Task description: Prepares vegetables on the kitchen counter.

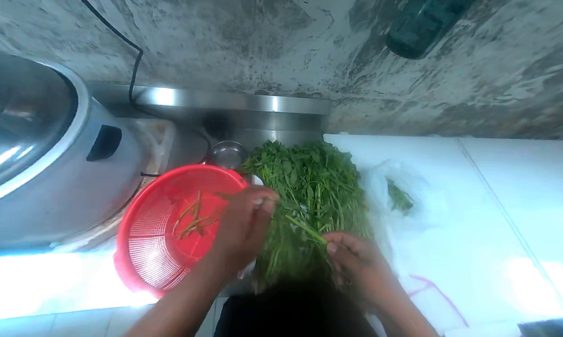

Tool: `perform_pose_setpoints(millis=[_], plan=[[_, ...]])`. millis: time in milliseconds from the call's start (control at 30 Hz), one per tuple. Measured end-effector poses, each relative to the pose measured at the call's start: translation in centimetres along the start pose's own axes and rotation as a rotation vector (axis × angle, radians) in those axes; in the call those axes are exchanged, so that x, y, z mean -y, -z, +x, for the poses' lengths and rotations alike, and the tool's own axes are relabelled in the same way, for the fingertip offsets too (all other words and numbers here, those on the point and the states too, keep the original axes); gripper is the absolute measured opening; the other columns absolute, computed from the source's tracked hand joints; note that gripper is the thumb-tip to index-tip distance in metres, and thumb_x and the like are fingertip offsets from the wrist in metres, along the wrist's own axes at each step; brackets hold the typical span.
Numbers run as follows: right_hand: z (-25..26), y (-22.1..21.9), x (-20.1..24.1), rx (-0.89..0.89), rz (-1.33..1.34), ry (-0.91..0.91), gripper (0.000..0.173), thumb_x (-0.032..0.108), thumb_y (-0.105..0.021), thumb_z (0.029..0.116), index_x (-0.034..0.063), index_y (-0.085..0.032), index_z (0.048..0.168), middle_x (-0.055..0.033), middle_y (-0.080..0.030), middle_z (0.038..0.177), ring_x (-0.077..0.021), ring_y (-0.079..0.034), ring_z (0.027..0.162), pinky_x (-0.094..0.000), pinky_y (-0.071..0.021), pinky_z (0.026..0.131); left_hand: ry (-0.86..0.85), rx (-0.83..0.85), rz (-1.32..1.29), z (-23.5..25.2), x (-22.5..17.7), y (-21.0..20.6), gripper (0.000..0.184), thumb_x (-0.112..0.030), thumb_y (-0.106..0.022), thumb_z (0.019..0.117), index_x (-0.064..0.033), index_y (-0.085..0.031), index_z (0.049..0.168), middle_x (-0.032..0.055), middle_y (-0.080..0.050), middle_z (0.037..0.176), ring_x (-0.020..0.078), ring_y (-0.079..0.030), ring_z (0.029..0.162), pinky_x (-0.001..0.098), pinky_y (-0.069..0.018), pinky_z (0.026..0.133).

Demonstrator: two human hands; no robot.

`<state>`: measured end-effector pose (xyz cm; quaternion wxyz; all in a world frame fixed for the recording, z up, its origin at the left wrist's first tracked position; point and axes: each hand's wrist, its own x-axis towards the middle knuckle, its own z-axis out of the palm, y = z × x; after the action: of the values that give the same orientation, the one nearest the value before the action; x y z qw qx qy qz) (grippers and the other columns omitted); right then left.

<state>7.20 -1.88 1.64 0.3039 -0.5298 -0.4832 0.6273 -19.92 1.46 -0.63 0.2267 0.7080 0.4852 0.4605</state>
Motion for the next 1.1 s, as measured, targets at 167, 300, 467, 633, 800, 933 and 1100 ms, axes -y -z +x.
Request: perform_pose_setpoints(millis=[167,300,467,633,800,933,1100], plan=[[0.7,-0.7,0.8,0.056,0.077,-0.078,0.022,0.015,-0.057,0.1017,0.0048,-0.070,0.116,0.0012,-0.058,0.069,-0.0089,-0.054,0.053,-0.0250,-0.0501,0.049,-0.297,0.413,0.254,-0.5,0.2,-2.3,0.035,-0.031,-0.041,0.1100,-0.0122,-0.071,0.112,0.0032,-0.071,0.115,0.0186,-0.066,0.113,0.0427,-0.0534,0.100],[0.6,-0.3,0.9,0.140,0.086,-0.154,0.024,0.017,-0.056,0.1024,0.0048,-0.068,0.119,0.0010,-0.059,0.071,-0.0088,-0.055,0.055,-0.0252,-0.0513,0.051,-0.301,0.476,0.262,-1.2,0.6,-3.0,0.033,-0.027,-0.042,0.1099,-0.0098,-0.070,0.118,0.0069,-0.071,0.112,0.0202,-0.068,0.110,0.0393,-0.0561,0.097],[0.4,-0.3,0.2,0.133,-0.260,-0.079,0.025,0.026,-0.052,0.1059,0.0102,-0.072,0.107,0.0015,-0.060,0.069,-0.0092,-0.054,0.053,-0.0252,-0.0478,0.048,-0.061,0.505,0.260,-1.4,0.1,-3.1,0.029,-0.017,-0.043,0.1053,-0.0025,-0.067,0.112,0.0142,-0.070,0.108,0.0282,-0.069,0.105,0.0443,-0.0587,0.090],[-0.1,-0.8,-0.1,0.017,-0.343,0.153,0.027,0.026,-0.050,0.1068,0.0127,-0.073,0.104,0.0055,-0.056,0.065,-0.0054,-0.051,0.051,-0.0231,-0.0449,0.047,0.718,0.030,-0.565,-0.5,0.2,-3.1,0.028,-0.025,-0.039,0.1093,-0.0066,-0.060,0.111,0.0012,-0.059,0.075,0.0115,-0.057,0.060,0.0304,-0.0532,0.058],[-0.2,0.5,0.8,0.098,-0.361,0.022,0.027,0.029,-0.052,0.1055,0.0137,-0.075,0.103,0.0044,-0.056,0.065,-0.0068,-0.050,0.051,-0.0250,-0.0442,0.047,0.117,0.131,-0.185,-0.1,0.5,-1.5,0.041,-0.035,-0.032,0.1113,-0.0060,-0.061,0.113,0.0027,-0.067,0.126,0.0171,-0.057,0.130,0.0411,-0.0508,0.108],[0.4,-0.4,1.4,0.206,-0.221,-0.083,0.025,0.028,-0.053,0.1051,0.0119,-0.072,0.100,0.0046,-0.056,0.063,-0.0067,-0.052,0.050,-0.0240,-0.0464,0.047,-0.195,0.501,0.125,-0.5,-2.2,-3.4,0.037,-0.028,-0.038,0.1101,-0.0081,-0.068,0.115,0.0074,-0.070,0.120,0.0224,-0.066,0.118,0.0473,-0.0525,0.102],[0.2,1.1,1.2,0.220,-0.114,-0.190,0.024,0.024,-0.057,0.1039,0.0086,-0.070,0.116,-0.0001,-0.063,0.073,-0.0101,-0.058,0.055,-0.0259,-0.0519,0.051,-0.189,0.726,0.095,-1.5,-0.7,-4.5,0.040,-0.031,-0.035,0.1115,-0.0079,-0.064,0.125,0.0117,-0.069,0.113,0.0257,-0.069,0.105,0.0458,-0.0580,0.090]])
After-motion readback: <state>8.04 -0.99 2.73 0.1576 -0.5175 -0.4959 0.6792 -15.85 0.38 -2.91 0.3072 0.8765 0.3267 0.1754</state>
